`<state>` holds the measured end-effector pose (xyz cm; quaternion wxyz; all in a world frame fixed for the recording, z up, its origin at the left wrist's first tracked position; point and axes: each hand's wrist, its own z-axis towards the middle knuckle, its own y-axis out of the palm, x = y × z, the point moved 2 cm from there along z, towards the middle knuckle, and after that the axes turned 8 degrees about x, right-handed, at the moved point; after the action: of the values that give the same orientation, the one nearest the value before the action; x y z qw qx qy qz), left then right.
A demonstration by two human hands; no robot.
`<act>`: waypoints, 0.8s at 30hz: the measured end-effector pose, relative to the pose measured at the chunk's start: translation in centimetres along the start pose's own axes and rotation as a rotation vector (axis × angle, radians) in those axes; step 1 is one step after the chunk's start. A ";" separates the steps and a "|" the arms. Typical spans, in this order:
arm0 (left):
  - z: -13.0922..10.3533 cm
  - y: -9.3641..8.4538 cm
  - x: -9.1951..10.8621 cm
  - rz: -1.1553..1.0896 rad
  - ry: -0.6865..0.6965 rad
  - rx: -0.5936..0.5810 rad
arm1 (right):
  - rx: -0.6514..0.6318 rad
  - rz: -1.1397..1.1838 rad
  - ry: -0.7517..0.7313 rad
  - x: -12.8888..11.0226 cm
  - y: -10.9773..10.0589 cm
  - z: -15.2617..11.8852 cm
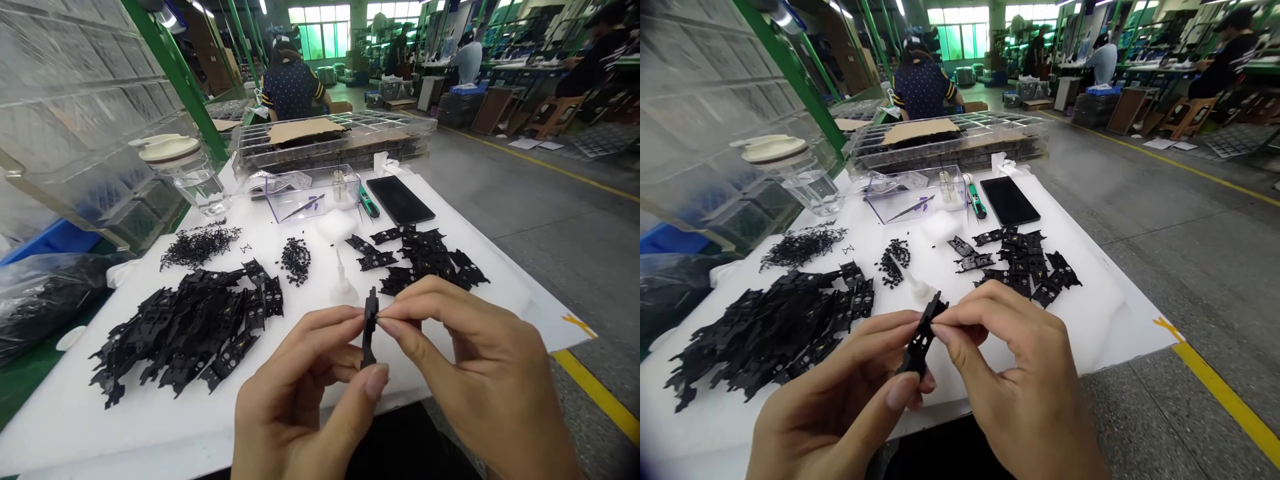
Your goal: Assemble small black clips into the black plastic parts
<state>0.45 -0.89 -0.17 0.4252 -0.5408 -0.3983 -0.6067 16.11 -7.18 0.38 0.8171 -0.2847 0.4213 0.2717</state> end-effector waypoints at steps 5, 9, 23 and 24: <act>-0.1 0.1 0.1 0.046 0.083 0.014 | 0.009 -0.036 -0.014 -0.3 0.2 0.1; -0.1 0.1 0.1 0.060 0.118 0.030 | 0.001 -0.033 -0.002 -0.3 0.3 0.0; 0.3 -0.1 0.2 -0.016 0.085 0.001 | 0.003 0.026 0.032 -0.4 0.5 -0.3; 0.3 -0.1 0.2 -0.024 0.090 0.005 | 0.002 0.028 0.032 -0.4 0.5 -0.2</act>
<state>0.43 -0.55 0.07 0.4368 -0.5072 -0.3867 -0.6343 15.45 -7.06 0.44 0.8066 -0.2825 0.4385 0.2781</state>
